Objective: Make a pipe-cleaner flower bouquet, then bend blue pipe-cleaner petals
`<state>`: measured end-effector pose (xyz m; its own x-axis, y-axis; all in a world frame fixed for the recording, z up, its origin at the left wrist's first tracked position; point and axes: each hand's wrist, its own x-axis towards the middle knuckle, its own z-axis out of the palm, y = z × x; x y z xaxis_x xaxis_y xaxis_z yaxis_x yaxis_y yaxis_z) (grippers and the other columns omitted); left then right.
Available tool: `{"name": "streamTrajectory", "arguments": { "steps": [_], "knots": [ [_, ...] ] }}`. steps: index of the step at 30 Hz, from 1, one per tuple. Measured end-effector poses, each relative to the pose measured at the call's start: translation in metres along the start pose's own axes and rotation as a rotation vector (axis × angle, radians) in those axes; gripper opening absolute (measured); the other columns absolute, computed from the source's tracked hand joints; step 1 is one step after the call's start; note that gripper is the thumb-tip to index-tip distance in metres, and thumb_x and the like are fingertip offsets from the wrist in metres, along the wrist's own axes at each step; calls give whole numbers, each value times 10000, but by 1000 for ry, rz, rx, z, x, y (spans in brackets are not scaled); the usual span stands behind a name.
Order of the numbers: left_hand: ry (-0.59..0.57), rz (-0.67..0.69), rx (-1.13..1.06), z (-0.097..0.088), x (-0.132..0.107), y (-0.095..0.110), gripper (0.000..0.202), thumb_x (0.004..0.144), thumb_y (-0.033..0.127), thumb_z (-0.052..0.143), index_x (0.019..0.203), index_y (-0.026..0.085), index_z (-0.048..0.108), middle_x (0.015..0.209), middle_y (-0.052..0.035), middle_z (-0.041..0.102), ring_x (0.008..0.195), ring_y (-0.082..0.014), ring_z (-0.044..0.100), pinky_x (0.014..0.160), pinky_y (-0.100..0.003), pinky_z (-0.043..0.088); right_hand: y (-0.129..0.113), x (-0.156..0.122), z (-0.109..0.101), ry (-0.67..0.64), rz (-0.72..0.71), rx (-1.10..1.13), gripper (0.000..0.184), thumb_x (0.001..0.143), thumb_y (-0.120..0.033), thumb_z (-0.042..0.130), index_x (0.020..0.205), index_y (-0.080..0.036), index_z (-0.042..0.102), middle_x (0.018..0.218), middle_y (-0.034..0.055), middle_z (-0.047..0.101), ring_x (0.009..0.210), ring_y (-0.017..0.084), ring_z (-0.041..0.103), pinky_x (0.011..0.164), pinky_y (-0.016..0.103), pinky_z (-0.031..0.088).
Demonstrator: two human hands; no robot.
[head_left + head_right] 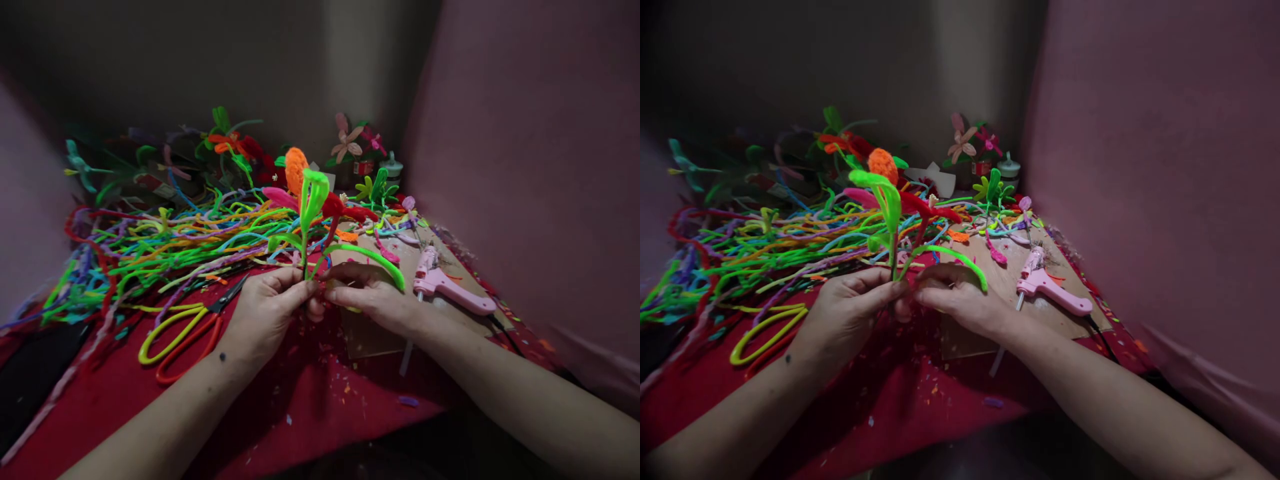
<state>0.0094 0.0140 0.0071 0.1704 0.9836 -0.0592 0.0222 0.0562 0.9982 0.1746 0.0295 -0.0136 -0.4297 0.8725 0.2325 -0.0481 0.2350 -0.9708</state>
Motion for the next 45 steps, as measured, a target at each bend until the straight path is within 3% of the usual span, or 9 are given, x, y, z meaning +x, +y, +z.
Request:
{"name": "streamTrajectory", "arguments": {
  "steps": [7,13,17,23,29,35,45],
  "knots": [
    [6,27,-14,2,1,-1,192,715,279,687,596,130,668,568,-33,637,537,-120,541,548,-217,426,-7,-4,1,132,32,-59,82,765,-195,581,729,-176,652,708,-5,623,665,120,567,592,234,464],
    [13,11,-41,2,5,-2,100,724,224,678,678,136,690,597,-30,666,557,-127,584,571,-218,453,2,-2,-8,243,-28,40,78,766,-243,602,778,-188,655,788,5,641,774,144,586,726,280,471],
    [-43,9,-32,6,2,-2,103,740,183,648,656,135,682,593,-26,668,524,-115,581,535,-208,449,1,1,-4,171,-33,75,63,747,-242,598,732,-195,637,738,-4,632,734,145,584,695,278,480],
    [-69,-22,-45,10,0,0,103,717,140,653,617,120,666,561,-36,664,508,-116,587,532,-206,460,-7,2,4,126,89,189,156,736,-323,632,686,-177,610,633,-17,577,585,118,542,564,256,458],
    [-87,-19,-145,7,1,-1,78,723,154,660,656,115,651,570,-30,668,505,-117,600,541,-215,481,-8,-2,-2,81,7,109,112,769,-295,622,730,-191,636,666,-17,602,659,130,577,625,263,463],
    [-156,-29,-148,8,-1,-1,97,756,181,645,694,108,657,575,-30,668,506,-115,597,531,-211,481,-7,-4,0,111,85,98,169,764,-346,635,778,-178,633,638,-18,591,580,117,562,580,259,452],
    [-323,-59,-167,2,2,-8,130,797,211,605,728,112,654,586,-27,647,513,-121,591,524,-228,481,-5,-6,-4,-209,171,404,247,820,-364,588,988,-190,638,628,0,642,584,155,624,575,289,488]
  ]
}}
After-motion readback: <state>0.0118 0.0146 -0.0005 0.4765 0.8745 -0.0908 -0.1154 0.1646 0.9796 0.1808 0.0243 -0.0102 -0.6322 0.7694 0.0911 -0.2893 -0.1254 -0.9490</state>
